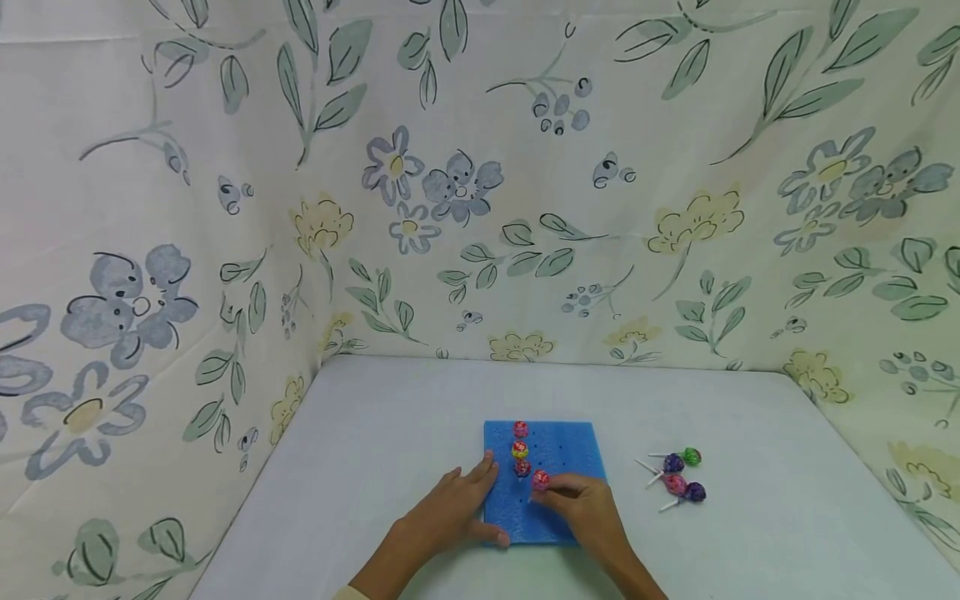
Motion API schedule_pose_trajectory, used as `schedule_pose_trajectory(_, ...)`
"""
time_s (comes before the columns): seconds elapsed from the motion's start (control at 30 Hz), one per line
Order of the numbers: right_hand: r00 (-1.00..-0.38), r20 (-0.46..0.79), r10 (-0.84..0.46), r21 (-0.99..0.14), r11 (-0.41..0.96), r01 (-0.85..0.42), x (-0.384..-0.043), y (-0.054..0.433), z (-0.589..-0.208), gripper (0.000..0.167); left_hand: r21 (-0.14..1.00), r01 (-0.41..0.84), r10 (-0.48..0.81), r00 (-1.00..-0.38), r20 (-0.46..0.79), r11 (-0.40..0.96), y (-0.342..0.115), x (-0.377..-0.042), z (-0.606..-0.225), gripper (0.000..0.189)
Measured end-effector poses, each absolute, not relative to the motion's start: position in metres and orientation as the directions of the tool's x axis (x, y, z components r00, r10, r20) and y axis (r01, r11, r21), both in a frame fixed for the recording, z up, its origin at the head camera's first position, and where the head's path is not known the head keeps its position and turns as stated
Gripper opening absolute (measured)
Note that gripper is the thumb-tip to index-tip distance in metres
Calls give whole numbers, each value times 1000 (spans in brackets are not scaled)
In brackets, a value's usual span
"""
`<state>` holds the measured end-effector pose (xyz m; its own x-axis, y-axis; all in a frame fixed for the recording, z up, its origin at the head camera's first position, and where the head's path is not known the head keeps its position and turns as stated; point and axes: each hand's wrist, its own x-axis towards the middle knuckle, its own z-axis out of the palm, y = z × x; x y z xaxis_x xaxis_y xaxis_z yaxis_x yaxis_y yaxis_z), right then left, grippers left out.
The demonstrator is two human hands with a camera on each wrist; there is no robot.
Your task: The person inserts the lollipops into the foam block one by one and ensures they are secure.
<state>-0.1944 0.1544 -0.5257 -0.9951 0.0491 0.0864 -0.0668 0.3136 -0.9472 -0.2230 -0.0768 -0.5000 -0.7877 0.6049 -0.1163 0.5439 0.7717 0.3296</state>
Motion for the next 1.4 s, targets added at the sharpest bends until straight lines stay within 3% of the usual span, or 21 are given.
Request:
schedule_pose_trajectory(0.73,-989,142,-32,-857,496,-139,-202,144,-529,3,327,561,619,-778,-106,761,-77,-225,-502,104)
schedule_pose_trajectory(0.93,-984,170,-54,-816,552,-172,-204,144,-531,10,328,566,624,-775,-101,756,-78,-224,-501,104)
schedule_pose_trajectory(1.17,-987,149,-64,-827,539,-160,-204,145,-529,12,329,564,622,-776,-102,758,-78,-225,-502,104)
schedule_pose_trajectory(1.4,-993,108,-42,-870,480,-115,-200,153,-526,29,331,556,617,-779,-113,762,-78,-225,-502,105)
